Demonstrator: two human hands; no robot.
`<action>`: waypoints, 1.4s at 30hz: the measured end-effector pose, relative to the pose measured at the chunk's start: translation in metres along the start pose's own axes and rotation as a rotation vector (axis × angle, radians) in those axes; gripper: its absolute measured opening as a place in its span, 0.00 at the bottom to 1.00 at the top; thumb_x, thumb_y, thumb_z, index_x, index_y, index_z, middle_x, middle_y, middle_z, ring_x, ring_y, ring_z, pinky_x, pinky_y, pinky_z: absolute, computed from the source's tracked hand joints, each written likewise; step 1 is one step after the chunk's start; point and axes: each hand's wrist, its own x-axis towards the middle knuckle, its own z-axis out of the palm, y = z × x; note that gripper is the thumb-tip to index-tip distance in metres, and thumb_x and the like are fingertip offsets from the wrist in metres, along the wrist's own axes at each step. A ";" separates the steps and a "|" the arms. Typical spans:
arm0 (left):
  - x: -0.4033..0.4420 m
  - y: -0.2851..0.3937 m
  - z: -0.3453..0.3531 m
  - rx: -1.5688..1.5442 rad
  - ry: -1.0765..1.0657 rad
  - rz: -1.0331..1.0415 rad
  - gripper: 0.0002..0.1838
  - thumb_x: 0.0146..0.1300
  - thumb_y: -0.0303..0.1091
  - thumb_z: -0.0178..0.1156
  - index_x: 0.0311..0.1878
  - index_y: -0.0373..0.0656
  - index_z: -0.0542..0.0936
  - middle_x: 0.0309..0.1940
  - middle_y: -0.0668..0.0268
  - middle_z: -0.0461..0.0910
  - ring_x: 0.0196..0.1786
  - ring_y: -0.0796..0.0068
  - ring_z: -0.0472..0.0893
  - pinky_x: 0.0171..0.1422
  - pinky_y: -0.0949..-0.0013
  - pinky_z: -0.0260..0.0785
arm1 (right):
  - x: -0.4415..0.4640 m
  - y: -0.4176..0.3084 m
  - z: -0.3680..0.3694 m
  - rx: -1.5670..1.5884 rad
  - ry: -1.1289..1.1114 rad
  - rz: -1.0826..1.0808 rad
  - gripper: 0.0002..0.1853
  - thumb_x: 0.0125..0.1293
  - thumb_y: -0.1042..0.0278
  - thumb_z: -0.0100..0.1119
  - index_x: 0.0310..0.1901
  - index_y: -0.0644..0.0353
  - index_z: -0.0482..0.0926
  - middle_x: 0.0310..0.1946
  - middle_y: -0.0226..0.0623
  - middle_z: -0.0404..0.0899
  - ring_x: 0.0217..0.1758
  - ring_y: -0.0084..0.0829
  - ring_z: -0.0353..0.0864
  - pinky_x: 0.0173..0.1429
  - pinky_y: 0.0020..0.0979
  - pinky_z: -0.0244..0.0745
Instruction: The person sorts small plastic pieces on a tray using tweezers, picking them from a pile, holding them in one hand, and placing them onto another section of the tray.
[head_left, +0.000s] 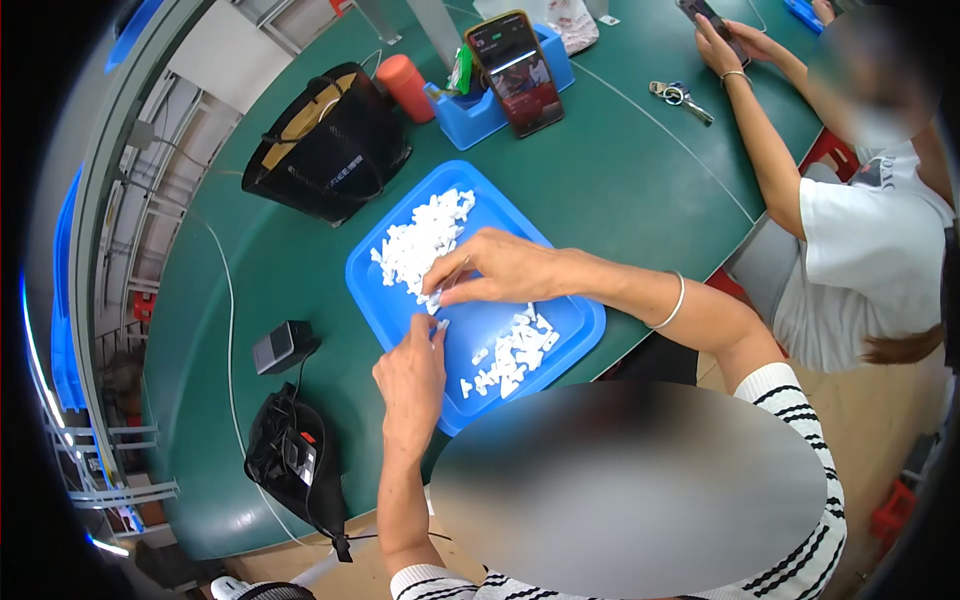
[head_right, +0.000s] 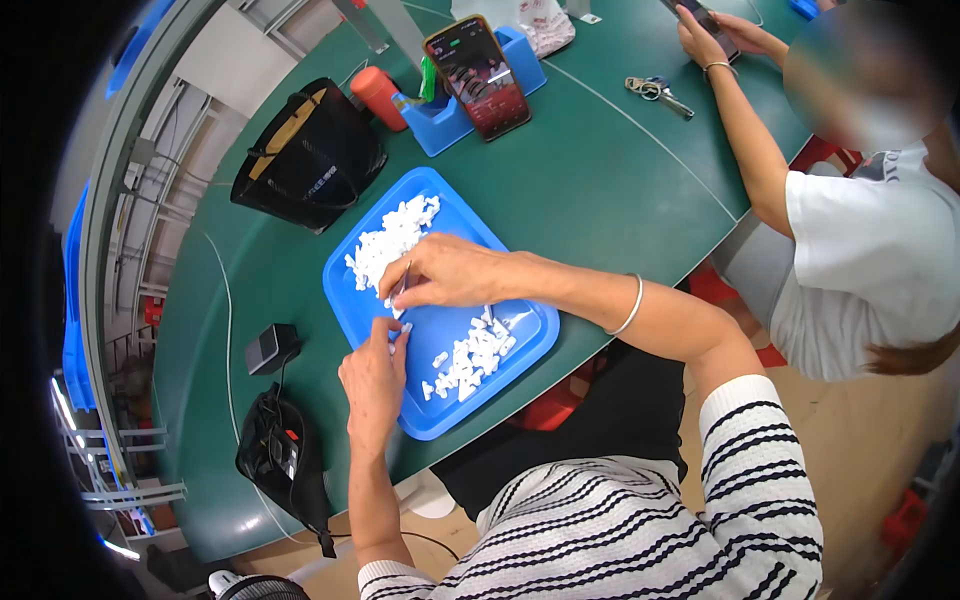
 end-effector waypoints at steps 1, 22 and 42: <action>0.000 0.000 -0.003 -0.003 0.006 0.013 0.09 0.62 0.32 0.59 0.43 0.43 0.73 0.24 0.53 0.80 0.27 0.52 0.81 0.30 0.55 0.71 | 0.000 0.003 0.001 -0.002 -0.029 0.008 0.13 0.62 0.69 0.61 0.48 0.62 0.80 0.43 0.41 0.83 0.47 0.35 0.84 0.54 0.32 0.76; 0.031 -0.010 0.003 -1.575 -0.029 -0.471 0.11 0.69 0.38 0.56 0.44 0.39 0.75 0.29 0.69 0.75 0.17 0.90 0.58 0.17 0.85 0.46 | -0.005 -0.006 -0.004 0.105 0.342 -0.225 0.08 0.61 0.73 0.62 0.40 0.66 0.82 0.37 0.38 0.84 0.40 0.28 0.83 0.46 0.28 0.78; 0.024 -0.018 0.007 -1.742 -0.080 -0.437 0.13 0.67 0.32 0.58 0.50 0.34 0.76 0.34 0.62 0.78 0.18 0.90 0.63 0.17 0.86 0.51 | -0.006 -0.009 -0.001 0.147 0.266 -0.150 0.09 0.63 0.70 0.61 0.40 0.67 0.82 0.39 0.38 0.83 0.42 0.29 0.83 0.48 0.29 0.79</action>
